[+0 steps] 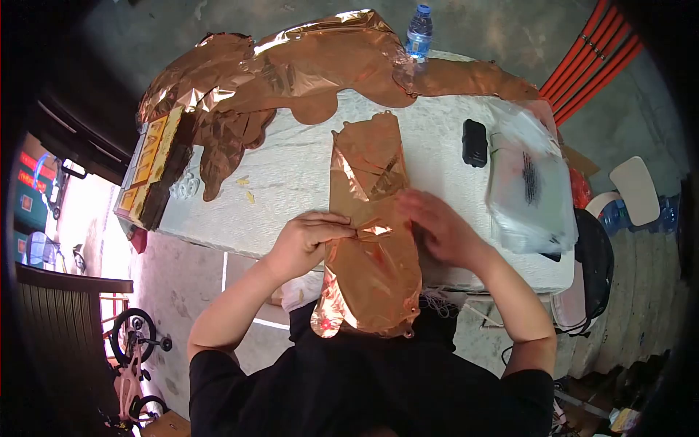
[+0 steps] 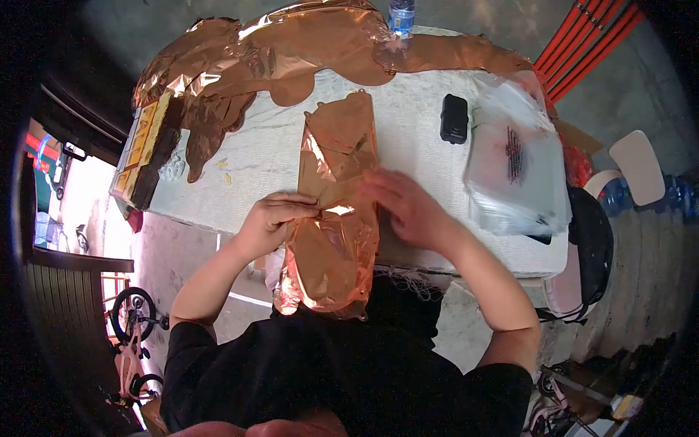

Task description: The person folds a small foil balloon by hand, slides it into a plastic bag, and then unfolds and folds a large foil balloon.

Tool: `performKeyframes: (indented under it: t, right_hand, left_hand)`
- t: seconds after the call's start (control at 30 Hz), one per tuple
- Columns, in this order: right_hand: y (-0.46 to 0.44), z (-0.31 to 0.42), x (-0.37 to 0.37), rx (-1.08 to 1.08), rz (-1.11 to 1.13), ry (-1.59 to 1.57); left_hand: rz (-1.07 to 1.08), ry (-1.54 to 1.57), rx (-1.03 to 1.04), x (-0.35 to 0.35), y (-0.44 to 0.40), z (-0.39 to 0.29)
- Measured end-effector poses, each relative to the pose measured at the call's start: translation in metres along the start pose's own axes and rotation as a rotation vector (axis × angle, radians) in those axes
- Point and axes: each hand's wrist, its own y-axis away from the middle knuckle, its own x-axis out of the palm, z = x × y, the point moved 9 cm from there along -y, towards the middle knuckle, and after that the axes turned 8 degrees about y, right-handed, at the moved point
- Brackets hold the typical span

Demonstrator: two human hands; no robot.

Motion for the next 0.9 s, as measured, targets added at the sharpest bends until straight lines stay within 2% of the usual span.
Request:
performKeyframes:
  t: [0.03,0.17,0.23,0.27,0.33,0.37,0.4,0.43,0.47,0.57,0.6,0.8,0.9]
  right_hand:
    - [-0.002,0.010,0.001,-0.089,-0.039,-0.065]
    - [-0.012,0.019,0.010,-0.141,-0.035,-0.113]
    - [-0.016,0.012,0.026,-0.163,0.101,-0.102]
    - [-0.016,0.011,0.027,-0.165,0.100,-0.099]
    - [-0.020,-0.015,0.028,0.136,0.060,-0.631]
    - [-0.022,-0.016,0.028,0.134,0.059,-0.627]
    - [-0.019,-0.030,0.038,0.315,0.116,-0.673]
    - [-0.016,-0.042,0.047,0.497,0.173,-0.715]
    - [-0.020,-0.042,0.052,0.562,0.204,-0.884]
    - [-0.026,-0.062,0.043,0.630,0.122,-0.793]
    - [-0.025,-0.071,0.044,0.723,0.160,-0.698]
    - [-0.042,-0.076,0.046,0.692,0.128,-0.717]
    - [-0.047,-0.080,0.049,0.664,0.163,-0.619]
  left_hand:
    - [0.001,0.000,0.004,0.000,-0.001,-0.001]
    - [0.001,0.088,-0.087,-0.002,-0.006,0.002]
    - [0.012,0.136,-0.134,-0.004,-0.008,0.005]
    - [0.021,0.182,-0.192,-0.005,-0.011,0.010]
    - [0.029,0.229,-0.249,-0.011,-0.019,0.013]
    - [0.109,0.346,-0.411,-0.006,-0.021,0.022]
    - [0.191,0.462,-0.574,0.001,-0.019,0.030]
    - [0.094,0.344,-0.435,-0.004,-0.031,0.041]
    - [0.092,0.411,-0.521,-0.003,-0.029,0.061]
    - [0.110,0.529,-0.675,-0.005,-0.036,0.073]
    - [0.131,0.584,-0.746,-0.002,-0.035,0.079]
    - [0.149,0.622,-0.874,0.001,-0.034,0.095]
    - [0.104,0.695,-0.836,-0.002,-0.032,0.095]
